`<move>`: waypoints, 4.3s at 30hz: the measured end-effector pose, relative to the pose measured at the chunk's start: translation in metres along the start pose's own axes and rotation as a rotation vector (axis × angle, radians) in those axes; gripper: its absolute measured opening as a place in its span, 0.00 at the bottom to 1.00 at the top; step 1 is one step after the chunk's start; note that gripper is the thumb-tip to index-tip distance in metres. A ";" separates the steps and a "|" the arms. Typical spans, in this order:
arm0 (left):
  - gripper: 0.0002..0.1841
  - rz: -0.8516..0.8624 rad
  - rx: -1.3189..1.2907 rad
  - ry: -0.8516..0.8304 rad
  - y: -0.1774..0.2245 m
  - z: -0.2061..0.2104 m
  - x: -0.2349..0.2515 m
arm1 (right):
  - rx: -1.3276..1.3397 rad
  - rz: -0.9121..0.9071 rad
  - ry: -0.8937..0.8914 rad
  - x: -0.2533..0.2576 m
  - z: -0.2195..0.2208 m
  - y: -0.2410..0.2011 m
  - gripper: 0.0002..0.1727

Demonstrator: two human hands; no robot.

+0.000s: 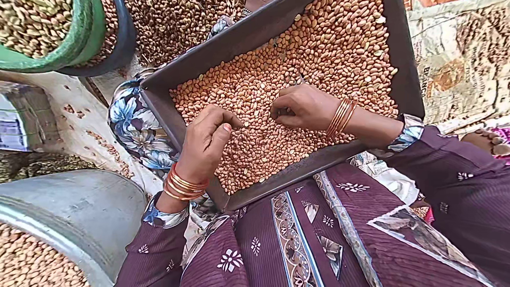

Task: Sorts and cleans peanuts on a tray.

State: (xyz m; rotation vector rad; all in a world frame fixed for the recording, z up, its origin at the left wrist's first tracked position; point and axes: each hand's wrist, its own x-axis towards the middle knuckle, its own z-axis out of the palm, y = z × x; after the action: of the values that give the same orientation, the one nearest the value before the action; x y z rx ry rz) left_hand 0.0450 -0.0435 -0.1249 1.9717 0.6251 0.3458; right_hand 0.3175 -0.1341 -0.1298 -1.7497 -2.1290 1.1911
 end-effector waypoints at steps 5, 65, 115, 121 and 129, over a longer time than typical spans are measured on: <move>0.10 0.099 0.314 -0.024 -0.010 0.002 -0.010 | 0.389 0.123 -0.007 -0.007 -0.023 -0.002 0.05; 0.11 -0.005 0.191 -0.107 0.023 0.063 0.127 | -0.490 -0.092 -0.068 -0.094 0.013 -0.006 0.05; 0.11 0.133 0.640 -0.173 0.028 0.096 0.165 | -0.254 -0.117 0.264 -0.034 -0.112 -0.032 0.09; 0.13 0.173 0.565 -0.163 0.013 0.101 0.171 | -0.389 -0.097 0.795 -0.041 -0.151 -0.047 0.12; 0.05 -0.001 -0.643 0.172 0.027 0.031 0.161 | -0.462 0.629 0.161 0.020 -0.096 0.012 0.21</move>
State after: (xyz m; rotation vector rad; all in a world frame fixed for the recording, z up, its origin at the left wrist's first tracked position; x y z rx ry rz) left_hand 0.2002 0.0142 -0.1186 1.3346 0.5367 0.6336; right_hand 0.3738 -0.0700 -0.0795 -2.7473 -1.9163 0.6243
